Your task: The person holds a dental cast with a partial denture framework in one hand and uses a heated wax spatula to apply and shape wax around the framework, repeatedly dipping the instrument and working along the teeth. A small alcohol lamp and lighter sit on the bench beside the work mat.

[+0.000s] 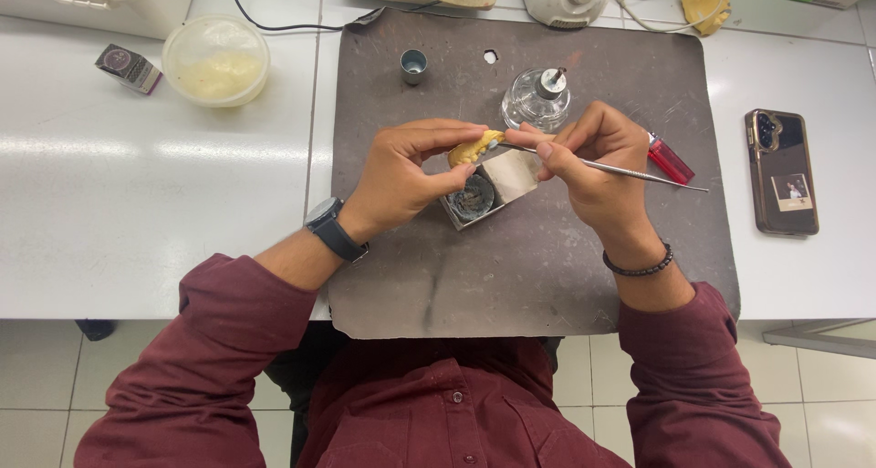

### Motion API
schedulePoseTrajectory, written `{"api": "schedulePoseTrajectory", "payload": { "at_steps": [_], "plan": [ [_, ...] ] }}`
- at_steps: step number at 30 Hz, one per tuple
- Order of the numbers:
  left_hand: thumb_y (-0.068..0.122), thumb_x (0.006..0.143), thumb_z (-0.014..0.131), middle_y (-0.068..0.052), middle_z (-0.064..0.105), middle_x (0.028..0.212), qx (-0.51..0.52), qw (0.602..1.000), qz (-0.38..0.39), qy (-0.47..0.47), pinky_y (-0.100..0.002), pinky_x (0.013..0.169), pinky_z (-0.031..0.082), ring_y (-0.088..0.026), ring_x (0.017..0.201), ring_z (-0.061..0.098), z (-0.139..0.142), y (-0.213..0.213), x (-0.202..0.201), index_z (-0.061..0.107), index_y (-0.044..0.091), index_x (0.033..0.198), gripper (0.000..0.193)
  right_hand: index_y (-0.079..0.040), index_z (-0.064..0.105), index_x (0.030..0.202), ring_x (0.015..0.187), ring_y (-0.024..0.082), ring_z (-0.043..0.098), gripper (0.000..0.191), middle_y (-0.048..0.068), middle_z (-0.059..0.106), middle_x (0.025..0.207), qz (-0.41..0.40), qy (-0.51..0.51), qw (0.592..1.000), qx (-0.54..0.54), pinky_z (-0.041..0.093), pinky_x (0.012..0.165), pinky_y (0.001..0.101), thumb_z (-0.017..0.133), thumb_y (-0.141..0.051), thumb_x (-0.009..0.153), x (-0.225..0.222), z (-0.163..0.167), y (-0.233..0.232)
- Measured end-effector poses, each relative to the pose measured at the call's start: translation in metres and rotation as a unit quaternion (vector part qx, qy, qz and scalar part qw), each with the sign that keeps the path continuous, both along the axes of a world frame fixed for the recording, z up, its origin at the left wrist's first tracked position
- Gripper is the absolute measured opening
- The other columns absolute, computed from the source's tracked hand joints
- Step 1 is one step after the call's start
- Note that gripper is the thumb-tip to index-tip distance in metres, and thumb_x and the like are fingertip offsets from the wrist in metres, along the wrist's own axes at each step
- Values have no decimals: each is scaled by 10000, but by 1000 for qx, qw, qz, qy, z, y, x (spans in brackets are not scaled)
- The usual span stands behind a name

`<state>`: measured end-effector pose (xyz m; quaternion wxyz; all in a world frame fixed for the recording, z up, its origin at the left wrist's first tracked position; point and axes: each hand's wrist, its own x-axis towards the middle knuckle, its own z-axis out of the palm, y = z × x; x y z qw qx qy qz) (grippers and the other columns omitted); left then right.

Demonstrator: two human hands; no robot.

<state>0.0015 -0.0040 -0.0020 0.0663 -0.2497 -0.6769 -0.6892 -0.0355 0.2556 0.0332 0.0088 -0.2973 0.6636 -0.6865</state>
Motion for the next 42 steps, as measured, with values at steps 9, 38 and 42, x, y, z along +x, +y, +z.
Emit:
{"api": "schedulePoseTrajectory", "payload": {
  "at_steps": [9,38,42],
  "plan": [
    [-1,922,741,-125,701,1344,-16,1000,3,-1,-329,1121,575,-190,1233,695,2,-1,0,694,45,1309,393,-75,514,898,1109,365,757,216,120,680,761,-4,2,1000,-6,592,1138,538,645,40,1024,-1,0,0],
    [88,983,701,-173,754,1196,135,975,-43,-171,-301,925,639,-192,1004,760,4,-11,-6,682,-29,1303,341,-44,574,1027,801,155,708,198,80,671,936,-164,-27,981,-102,654,759,329,769,-13,1041,-15,-4,13],
    [88,986,699,-172,758,1182,125,977,-37,-168,-298,917,643,-189,993,763,3,-12,-8,685,-28,1300,335,-47,573,1024,801,156,710,198,81,672,932,-164,-21,981,-97,653,757,327,768,-17,1039,-15,-4,12]
  ]
}}
